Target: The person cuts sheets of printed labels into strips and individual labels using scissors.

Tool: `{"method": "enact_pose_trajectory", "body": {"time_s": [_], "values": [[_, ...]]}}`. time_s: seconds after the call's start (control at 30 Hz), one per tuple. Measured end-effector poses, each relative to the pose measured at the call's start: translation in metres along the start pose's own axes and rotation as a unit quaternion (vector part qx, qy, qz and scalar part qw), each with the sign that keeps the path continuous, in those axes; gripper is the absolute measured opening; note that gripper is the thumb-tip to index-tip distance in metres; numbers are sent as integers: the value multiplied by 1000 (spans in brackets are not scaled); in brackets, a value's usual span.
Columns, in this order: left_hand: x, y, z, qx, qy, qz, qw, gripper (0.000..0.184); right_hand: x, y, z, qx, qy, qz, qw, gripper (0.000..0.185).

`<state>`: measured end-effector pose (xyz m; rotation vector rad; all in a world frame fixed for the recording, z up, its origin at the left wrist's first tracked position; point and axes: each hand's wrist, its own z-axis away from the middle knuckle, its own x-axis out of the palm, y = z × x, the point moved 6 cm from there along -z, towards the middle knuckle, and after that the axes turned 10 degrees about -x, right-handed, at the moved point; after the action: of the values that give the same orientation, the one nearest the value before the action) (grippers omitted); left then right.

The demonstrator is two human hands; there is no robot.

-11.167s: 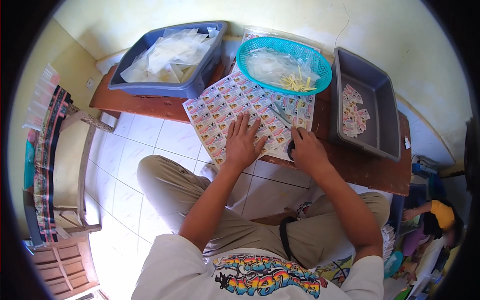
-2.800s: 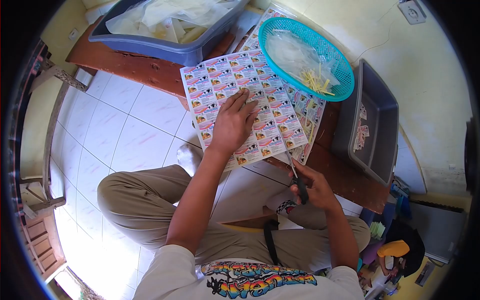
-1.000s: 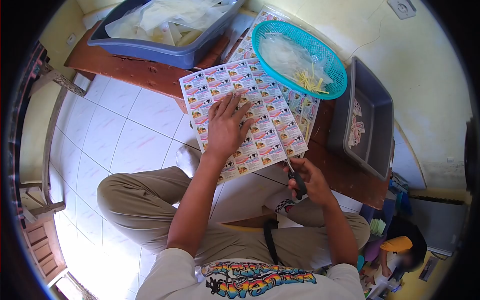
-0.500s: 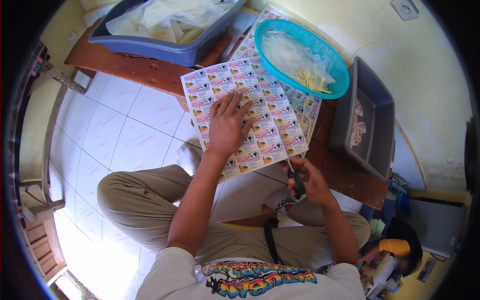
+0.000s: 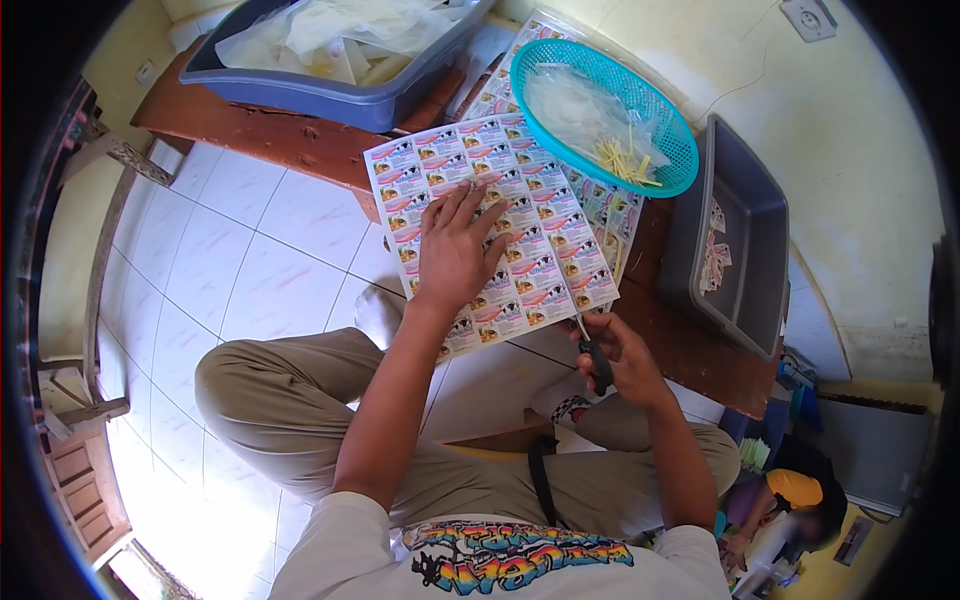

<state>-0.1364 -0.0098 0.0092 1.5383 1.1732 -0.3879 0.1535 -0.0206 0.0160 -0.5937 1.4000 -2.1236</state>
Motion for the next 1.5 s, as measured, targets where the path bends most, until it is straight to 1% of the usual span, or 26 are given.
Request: {"method": "enact_pose_trajectory", "body": {"time_s": [0.37,0.5,0.57,0.97,1.17,1.5], "values": [[-3,1,0,4,5,5,1000,42,-7,-5,-5,16,24,45,999,68],[-2,1,1,4,3,6,1000,42,-6,-9,-6,7,32,53,998,67],[-2,1,0,3,3,5,1000,42,-6,-7,-6,23,30,58,998,65],[-2,1,0,2,0,4,1000,43,-1,-7,-5,23,54,57,997,64],[-2,1,0,3,-1,2,1000,43,-4,-3,-3,44,36,64,996,65],[-2,0,0,5,9,3,1000,43,-4,-1,-3,35,44,48,997,63]]}}
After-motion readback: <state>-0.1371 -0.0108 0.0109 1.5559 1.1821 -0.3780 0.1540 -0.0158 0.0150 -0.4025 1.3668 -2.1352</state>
